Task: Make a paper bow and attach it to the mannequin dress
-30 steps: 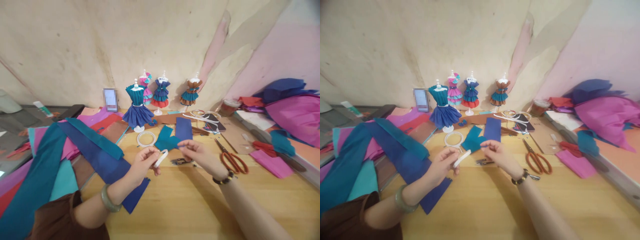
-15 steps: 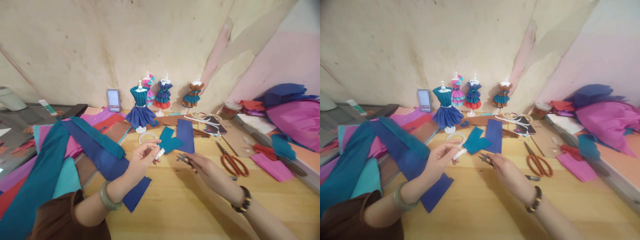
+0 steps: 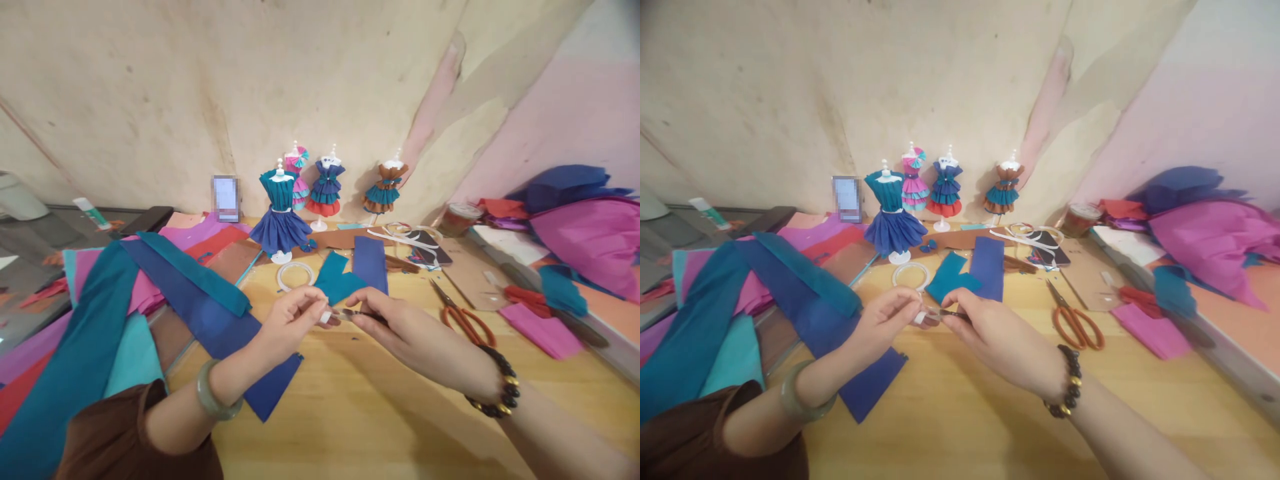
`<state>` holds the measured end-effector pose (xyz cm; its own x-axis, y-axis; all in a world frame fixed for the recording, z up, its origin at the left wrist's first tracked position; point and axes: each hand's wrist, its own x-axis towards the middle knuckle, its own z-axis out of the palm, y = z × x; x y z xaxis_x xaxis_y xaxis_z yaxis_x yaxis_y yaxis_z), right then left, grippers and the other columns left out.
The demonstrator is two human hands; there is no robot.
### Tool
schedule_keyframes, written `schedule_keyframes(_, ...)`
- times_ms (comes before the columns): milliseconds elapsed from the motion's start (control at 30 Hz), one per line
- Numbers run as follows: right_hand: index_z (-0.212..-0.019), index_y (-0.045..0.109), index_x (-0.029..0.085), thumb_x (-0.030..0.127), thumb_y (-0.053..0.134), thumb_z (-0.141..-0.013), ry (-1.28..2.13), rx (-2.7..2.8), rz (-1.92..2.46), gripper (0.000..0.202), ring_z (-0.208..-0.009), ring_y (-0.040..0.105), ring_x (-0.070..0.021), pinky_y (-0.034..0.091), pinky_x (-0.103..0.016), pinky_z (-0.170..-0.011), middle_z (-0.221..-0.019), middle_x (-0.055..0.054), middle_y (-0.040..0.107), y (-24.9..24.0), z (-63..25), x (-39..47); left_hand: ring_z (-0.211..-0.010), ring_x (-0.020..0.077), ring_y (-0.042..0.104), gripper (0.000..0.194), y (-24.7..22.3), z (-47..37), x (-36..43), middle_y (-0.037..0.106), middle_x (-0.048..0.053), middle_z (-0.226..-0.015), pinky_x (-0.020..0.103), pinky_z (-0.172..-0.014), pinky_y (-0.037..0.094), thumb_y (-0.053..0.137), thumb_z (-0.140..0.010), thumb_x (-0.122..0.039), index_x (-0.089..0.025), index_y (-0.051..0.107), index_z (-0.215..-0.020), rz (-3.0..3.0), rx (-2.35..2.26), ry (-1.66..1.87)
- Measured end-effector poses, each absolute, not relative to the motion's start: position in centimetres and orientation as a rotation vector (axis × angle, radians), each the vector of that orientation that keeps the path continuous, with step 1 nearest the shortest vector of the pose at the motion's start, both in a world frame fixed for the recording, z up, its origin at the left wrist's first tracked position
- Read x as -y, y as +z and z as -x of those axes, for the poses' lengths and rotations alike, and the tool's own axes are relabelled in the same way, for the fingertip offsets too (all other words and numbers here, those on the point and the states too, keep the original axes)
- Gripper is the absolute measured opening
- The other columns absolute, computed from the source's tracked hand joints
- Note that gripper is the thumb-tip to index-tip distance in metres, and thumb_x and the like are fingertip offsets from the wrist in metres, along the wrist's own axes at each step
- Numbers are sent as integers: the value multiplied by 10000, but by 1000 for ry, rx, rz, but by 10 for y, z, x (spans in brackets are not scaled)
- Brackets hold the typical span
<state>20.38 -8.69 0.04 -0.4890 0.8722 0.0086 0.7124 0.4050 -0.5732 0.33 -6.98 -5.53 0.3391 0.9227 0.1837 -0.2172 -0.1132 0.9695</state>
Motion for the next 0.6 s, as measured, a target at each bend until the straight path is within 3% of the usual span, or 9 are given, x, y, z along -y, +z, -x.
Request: schedule_keyframes(600,-1107,544,221,342,408,-953,744,2410,1371,238,-655,590,-150,415,-242,-597,-759,-5,651,-3,-202,80,-709,158,691,187,-57,-1,70,659,20,-747,282,-698,575,616,-841,-345,-161,597,-817,-1362,-691,1038)
